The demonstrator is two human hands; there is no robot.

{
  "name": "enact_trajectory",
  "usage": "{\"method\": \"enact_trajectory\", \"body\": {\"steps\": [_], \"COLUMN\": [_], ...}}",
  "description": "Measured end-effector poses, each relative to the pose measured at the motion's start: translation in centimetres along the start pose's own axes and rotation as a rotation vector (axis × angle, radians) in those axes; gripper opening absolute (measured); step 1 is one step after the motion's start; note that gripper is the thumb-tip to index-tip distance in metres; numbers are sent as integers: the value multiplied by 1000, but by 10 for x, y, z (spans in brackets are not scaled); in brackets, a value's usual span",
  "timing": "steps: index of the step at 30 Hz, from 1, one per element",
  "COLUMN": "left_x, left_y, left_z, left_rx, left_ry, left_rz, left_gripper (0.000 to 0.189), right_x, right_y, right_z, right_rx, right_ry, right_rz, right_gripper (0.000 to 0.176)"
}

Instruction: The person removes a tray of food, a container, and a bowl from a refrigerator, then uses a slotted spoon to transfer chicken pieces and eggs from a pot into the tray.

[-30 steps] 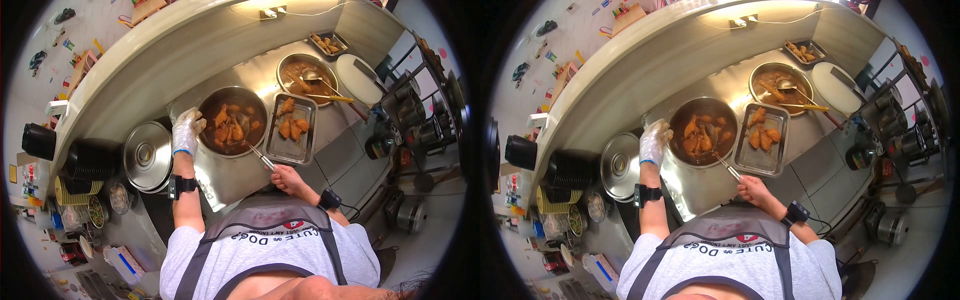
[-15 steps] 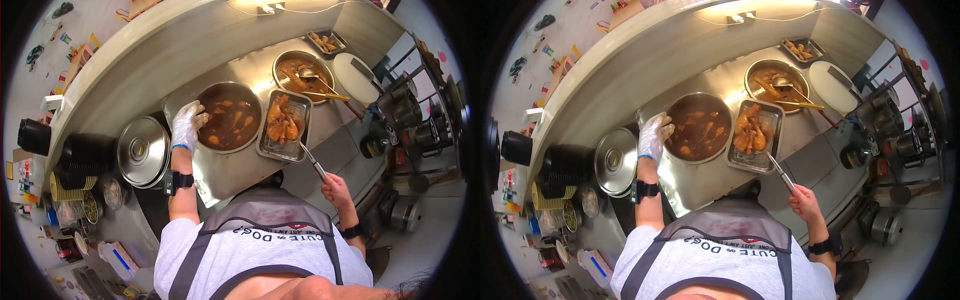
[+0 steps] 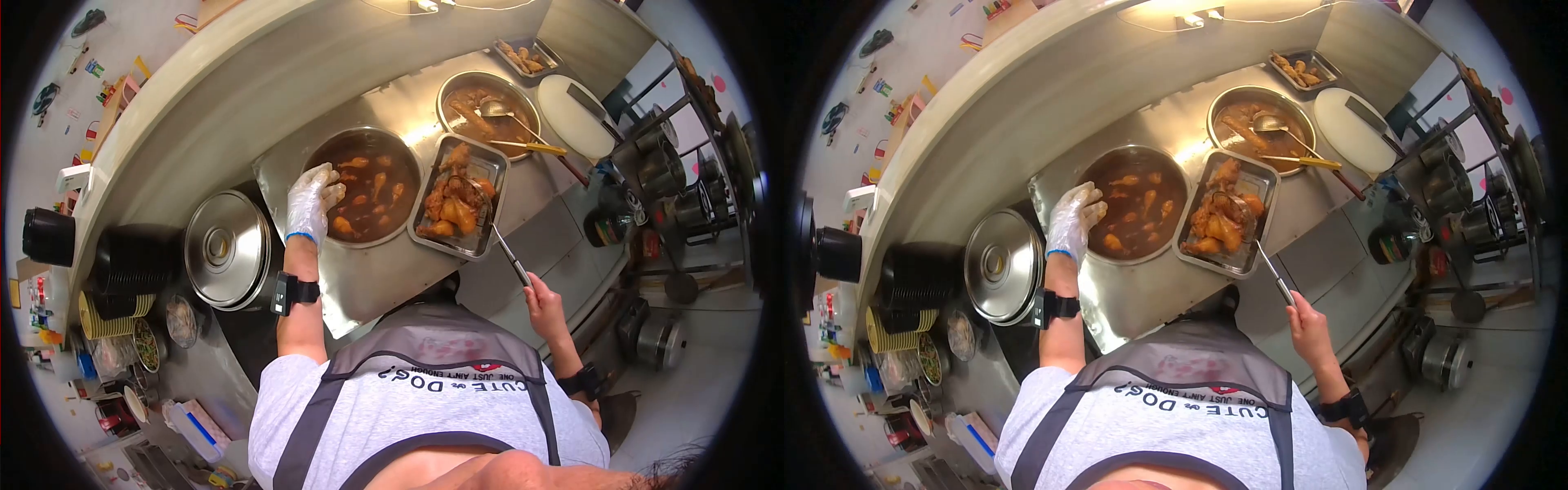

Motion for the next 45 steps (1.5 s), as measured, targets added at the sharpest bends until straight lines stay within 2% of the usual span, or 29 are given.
{"method": "enact_trajectory", "body": {"steps": [2,5,7,9,11,12,14,17,19,20,21,22,24,27,31,34,35,36,37,39,40,42,43,45], "left_x": [0,-3,-7,-5,-3,-3,-4,-9,-9,-9,-10,-12,-16,-23,-28,-27,-28,-30,-32,-34,-36,-38,-39,-44], "left_y": [-5,-6,-3,-6,-7,-7,-7,-2,-1,-1,0,-1,1,2,-2,-5,-5,-4,-1,2,3,5,7,10], "left_z": [-5,-13,-20,-32,-40,-46,-54,-63,-68,-69,-70,-70,-72,-74,-84,-91,-93,-93,-94,-97,-98,-101,-102,-105], "left_rx": [-8,-25,-103,-104,-128,-135,-215,-262,-280,-293,-295,-284,-272,-293,-256,-264,-267,-268,-270,-270,-266,-257,-247,-245], "left_ry": [3,9,51,35,4,14,-19,-21,-12,-10,-5,-1,5,-20,5,-8,-6,-14,-22,-18,-19,-11,-5,9], "left_rz": [-6,-5,1,7,11,14,22,51,52,51,54,46,42,56,48,61,63,65,69,73,74,80,86,85], "left_gripper": [40,41,30,37,44,44,43,41,41,40,40,40,39,40,40,41,41,40,40,40,40,40,41,40], "right_x": [-5,-8,-6,-2,4,7,15,46,78,101,111,118,138,155,182,201,207,209,212,211,207,194,194,194], "right_y": [-30,-44,-43,-39,1,-4,-23,-54,-73,-69,-95,-116,-119,-125,-104,-94,-90,-86,-80,-49,-54,-59,-56,-46], "right_z": [3,6,4,0,11,11,22,50,80,98,109,128,162,193,225,237,243,249,254,274,276,287,292,313], "right_rx": [-242,-356,-300,-240,775,769,971,933,633,405,8,-138,-339,-505,-523,-424,-360,-295,-298,505,503,828,826,1177], "right_ry": [102,178,180,179,62,51,-2,-84,-57,-72,24,-51,-115,-158,-100,-67,-160,-252,-252,-215,-216,-185,-187,-219], "right_rz": [-332,-336,-313,-292,307,303,399,382,211,-6,-196,-115,-98,-20,-33,-36,58,153,150,415,413,560,559,654], "right_gripper": [36,35,34,34,34,34,33,30,28,27,28,32,32,31,24,18,14,20,20,21,21,20,20,16]}}
Point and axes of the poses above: each hand's wrist, its own x-axis towards the middle knuckle, its own z-axis out of the palm, y = z × x, the point moved 7 cm from there along x, towards the middle knuckle, and after that the axes turned 10 degrees about x, right-handed, at the moved point
